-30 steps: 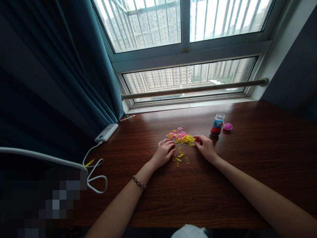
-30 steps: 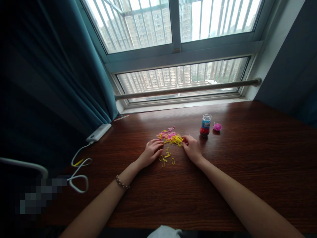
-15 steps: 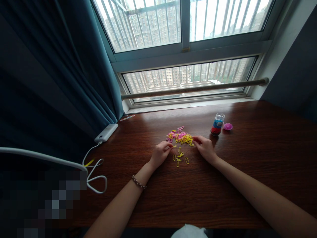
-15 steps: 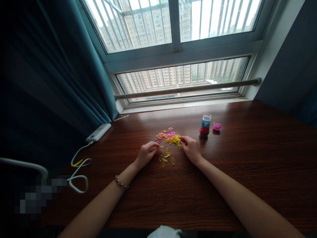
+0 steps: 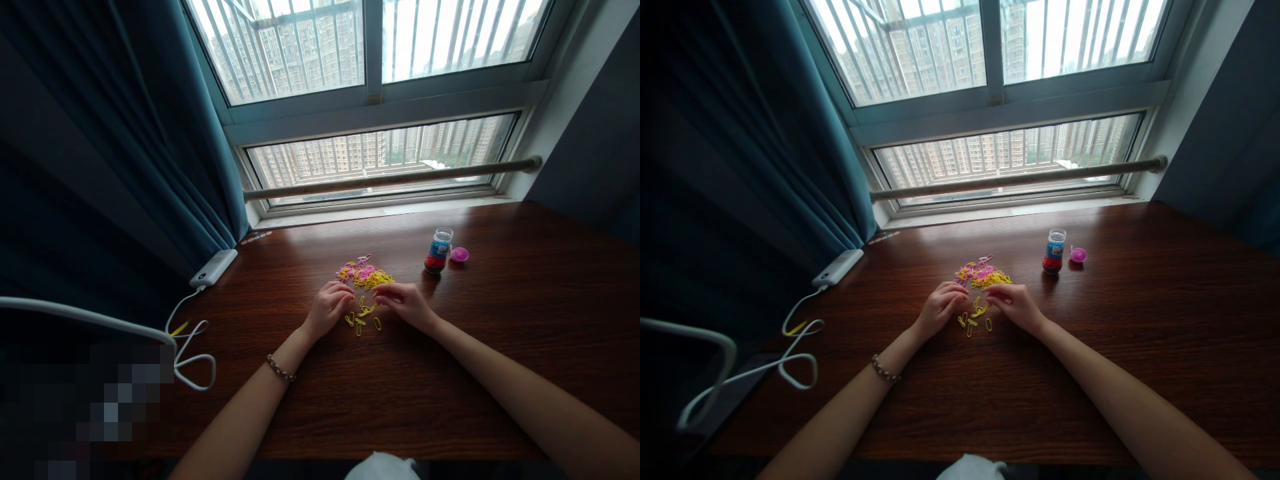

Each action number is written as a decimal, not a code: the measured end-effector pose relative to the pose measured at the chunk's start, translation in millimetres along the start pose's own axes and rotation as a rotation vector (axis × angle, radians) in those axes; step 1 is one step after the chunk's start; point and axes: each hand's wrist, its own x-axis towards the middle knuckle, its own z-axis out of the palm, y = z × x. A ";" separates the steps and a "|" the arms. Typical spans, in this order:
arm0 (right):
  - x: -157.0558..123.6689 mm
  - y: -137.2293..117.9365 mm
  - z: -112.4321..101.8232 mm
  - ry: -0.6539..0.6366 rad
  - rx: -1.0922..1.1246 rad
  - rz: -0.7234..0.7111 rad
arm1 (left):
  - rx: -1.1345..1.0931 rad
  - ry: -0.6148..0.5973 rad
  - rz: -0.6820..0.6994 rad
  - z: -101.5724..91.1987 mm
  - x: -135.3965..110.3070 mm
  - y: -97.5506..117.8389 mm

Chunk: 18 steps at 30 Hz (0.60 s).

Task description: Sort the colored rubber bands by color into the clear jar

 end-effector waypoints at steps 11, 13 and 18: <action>2.8 22.1 -8.7 0.216 -0.497 0.151 | 0.316 -0.240 -0.139 14.5 0.9 -5.7; 2.9 23.2 -8.3 0.170 -0.502 0.151 | 0.316 -0.243 -0.140 14.6 0.7 -6.0; 3.5 23.9 -7.2 0.158 -0.468 0.144 | 0.310 -0.219 -0.127 13.5 0.6 -6.1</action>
